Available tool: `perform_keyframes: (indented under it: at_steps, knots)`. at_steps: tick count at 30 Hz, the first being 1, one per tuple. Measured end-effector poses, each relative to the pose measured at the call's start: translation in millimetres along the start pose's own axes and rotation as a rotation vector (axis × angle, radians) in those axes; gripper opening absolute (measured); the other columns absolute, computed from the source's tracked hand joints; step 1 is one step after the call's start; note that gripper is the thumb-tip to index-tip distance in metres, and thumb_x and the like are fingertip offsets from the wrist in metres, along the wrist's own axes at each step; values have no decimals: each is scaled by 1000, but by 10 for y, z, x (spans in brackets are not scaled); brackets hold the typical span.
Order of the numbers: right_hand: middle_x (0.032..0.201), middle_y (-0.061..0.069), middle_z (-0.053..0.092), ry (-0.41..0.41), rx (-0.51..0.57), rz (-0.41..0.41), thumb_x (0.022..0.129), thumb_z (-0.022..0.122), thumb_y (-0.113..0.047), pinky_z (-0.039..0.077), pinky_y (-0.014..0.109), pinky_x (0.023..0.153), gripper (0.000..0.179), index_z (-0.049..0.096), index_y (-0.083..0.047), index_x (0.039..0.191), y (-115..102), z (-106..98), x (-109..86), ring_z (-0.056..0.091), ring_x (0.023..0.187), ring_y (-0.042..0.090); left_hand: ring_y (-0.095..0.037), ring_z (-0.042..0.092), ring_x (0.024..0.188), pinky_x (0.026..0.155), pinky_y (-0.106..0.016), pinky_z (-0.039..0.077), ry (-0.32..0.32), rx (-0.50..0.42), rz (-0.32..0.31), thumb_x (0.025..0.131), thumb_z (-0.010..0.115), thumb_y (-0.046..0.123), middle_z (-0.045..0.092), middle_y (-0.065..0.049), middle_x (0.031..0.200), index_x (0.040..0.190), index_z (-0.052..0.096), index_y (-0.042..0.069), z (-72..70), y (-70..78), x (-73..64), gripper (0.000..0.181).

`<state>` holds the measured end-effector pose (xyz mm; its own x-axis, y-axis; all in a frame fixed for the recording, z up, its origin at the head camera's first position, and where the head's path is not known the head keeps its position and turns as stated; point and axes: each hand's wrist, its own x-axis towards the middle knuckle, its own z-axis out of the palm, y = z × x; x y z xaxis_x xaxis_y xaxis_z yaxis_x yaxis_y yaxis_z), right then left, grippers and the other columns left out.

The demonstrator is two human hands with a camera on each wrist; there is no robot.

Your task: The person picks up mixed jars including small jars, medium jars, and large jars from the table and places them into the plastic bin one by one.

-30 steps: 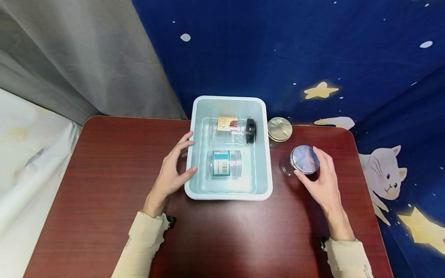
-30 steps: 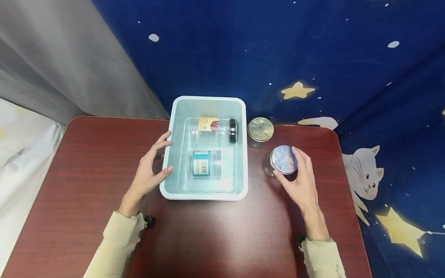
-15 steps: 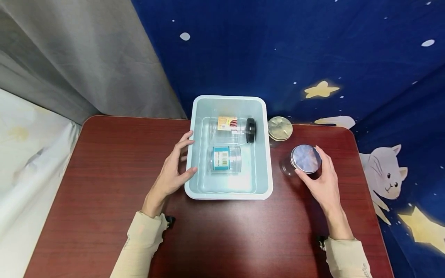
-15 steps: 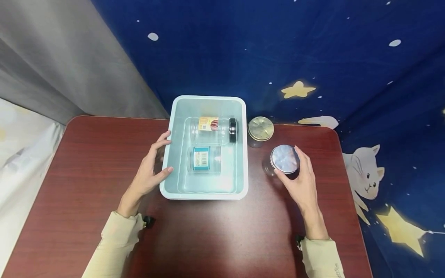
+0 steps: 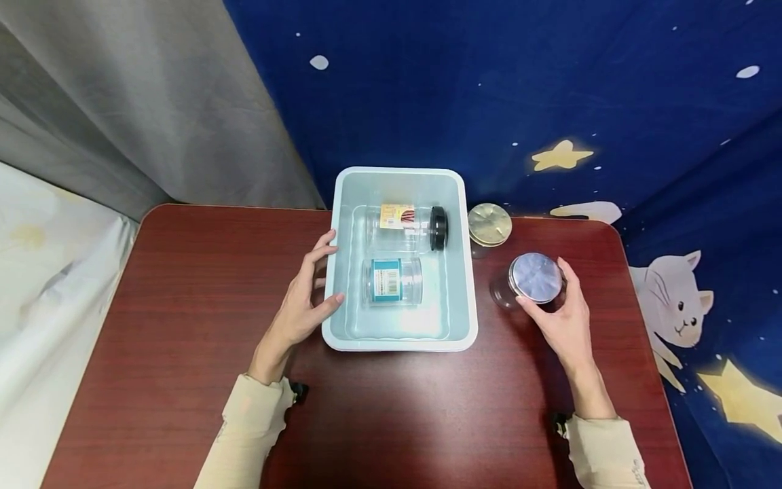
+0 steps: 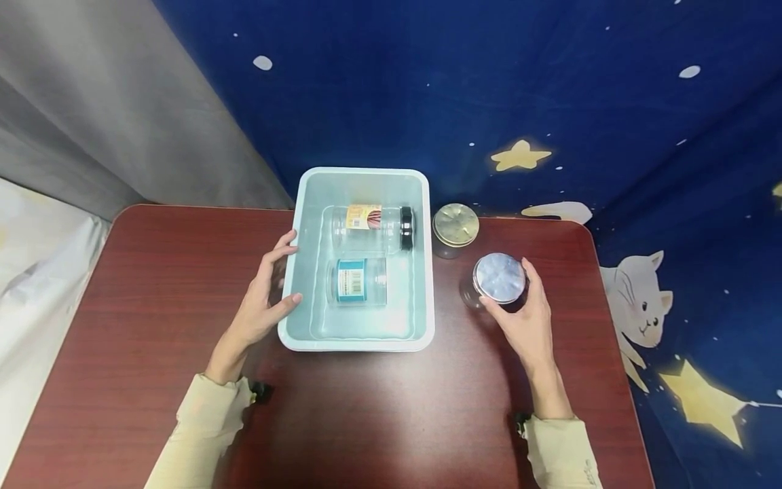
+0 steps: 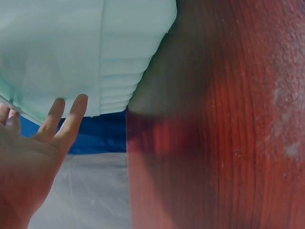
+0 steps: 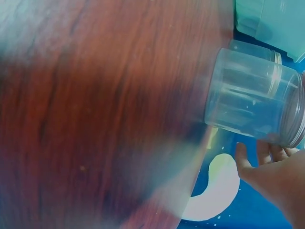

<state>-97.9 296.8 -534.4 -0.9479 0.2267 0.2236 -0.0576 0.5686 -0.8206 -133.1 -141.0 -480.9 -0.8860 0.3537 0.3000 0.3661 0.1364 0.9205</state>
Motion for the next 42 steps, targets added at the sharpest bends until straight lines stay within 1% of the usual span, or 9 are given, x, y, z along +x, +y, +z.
perform_keyframes:
  at_steps: [3,6,10,14,17,20,25,33,42]
  knots:
    - [141,18,50,0,80,-6,68,84,12,40,10,96,90,42,-1,147,-43,9,15,51,118,3,-49,44,130,90,-28,50,9,-8,4,82,63,-14,22,-21,161,143,32,-12,1,-13,-3,68]
    - [139,21,50,-21,143,-8,69,82,15,40,13,97,86,42,3,144,-157,0,18,52,118,5,-51,44,128,89,-28,50,22,-18,21,82,63,-12,23,-19,161,143,34,-11,2,-62,-16,68]
    - [139,19,49,-59,241,5,73,77,17,41,16,99,83,37,5,144,-265,-3,8,51,120,10,-48,42,131,88,-28,51,29,-28,20,83,63,-10,22,-9,163,147,35,-1,-1,-237,-53,70]
    - [141,15,46,-77,353,18,74,73,20,42,17,97,82,33,6,144,-235,30,10,51,120,13,-46,40,135,88,-28,51,37,-42,11,84,63,-4,21,-1,164,149,36,9,-8,-376,-83,71]
    - [141,14,44,-86,448,28,74,71,23,43,19,97,83,30,7,144,-196,59,13,52,119,15,-48,41,133,87,-28,52,42,-50,14,85,63,-1,22,-1,164,149,37,12,-11,-396,-93,71]
    - [141,13,44,-84,514,33,73,70,25,45,20,95,83,30,7,144,-160,75,12,53,118,17,-48,42,133,87,-28,52,45,-54,14,85,63,-1,22,-1,164,149,37,11,-10,-401,-90,70]
    - [140,12,46,-70,518,53,73,71,25,47,19,93,84,32,4,144,-140,81,3,54,117,17,-47,43,132,88,-28,52,51,-67,10,85,63,-1,22,-2,164,148,38,8,6,-408,-96,68]
    - [138,12,49,-37,506,56,71,72,25,47,19,90,84,34,7,143,-153,81,-4,54,115,16,-50,45,128,88,-28,52,64,-72,13,86,62,-1,23,-3,164,147,38,4,29,-418,-101,66]
    - [140,12,47,-2,527,69,70,72,25,44,20,95,83,38,6,143,-183,48,-6,52,117,18,-50,43,131,89,-28,52,67,-81,14,85,62,-4,23,-3,164,148,39,8,52,-409,-80,68]
